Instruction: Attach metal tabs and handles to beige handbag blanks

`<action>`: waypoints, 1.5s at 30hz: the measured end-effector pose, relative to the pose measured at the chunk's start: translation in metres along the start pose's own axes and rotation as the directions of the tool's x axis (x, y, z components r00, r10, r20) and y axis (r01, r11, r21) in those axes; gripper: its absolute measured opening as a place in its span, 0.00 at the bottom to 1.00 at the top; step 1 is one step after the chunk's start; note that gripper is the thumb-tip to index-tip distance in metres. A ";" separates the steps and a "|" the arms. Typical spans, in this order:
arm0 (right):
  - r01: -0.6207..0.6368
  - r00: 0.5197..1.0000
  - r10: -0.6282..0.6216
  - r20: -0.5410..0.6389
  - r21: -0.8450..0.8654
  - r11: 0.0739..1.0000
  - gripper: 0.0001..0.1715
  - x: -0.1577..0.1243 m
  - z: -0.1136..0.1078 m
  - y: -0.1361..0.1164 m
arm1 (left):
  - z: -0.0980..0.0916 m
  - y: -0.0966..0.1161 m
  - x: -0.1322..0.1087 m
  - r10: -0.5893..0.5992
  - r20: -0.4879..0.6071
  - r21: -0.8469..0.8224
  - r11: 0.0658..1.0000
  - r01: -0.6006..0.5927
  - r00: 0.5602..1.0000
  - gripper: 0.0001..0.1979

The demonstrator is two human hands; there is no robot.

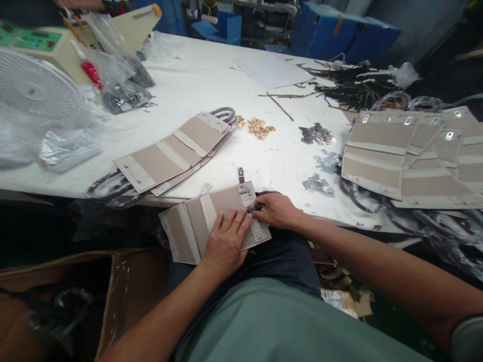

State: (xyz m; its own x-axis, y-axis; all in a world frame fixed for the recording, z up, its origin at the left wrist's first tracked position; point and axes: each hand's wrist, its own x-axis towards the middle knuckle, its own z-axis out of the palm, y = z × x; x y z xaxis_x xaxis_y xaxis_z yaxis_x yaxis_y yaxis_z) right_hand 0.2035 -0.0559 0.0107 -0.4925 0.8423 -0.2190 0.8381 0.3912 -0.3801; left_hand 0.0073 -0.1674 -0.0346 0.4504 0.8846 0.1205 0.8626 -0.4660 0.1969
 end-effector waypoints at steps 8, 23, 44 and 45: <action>-0.030 0.999 0.029 -0.023 -0.031 0.999 0.14 -0.003 0.005 -0.004 | -0.002 0.000 0.000 -0.002 0.018 -0.016 1.000 0.002 1.000 0.44; -0.184 0.978 0.133 0.164 0.357 0.916 0.14 0.014 -0.015 0.006 | -0.005 0.005 0.002 -0.011 0.024 0.027 1.000 0.011 1.000 0.42; -0.201 0.978 0.185 0.092 0.203 0.958 0.12 0.015 -0.015 -0.004 | -0.005 0.008 0.005 -0.029 0.045 0.021 0.999 0.028 0.999 0.41; -0.197 0.979 0.182 0.091 0.200 0.960 0.12 0.015 -0.014 -0.003 | -0.005 0.008 0.005 -0.027 0.045 0.023 0.999 0.026 0.999 0.40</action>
State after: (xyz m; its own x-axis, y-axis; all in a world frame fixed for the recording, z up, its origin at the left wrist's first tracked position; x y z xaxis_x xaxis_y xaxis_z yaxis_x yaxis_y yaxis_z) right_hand 0.1967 -0.0390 0.0216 -0.3509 0.8620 -0.3658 0.8547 0.1353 -0.5012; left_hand 0.0156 -0.1673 -0.0279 0.4368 0.8968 0.0710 0.8792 -0.4423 0.1773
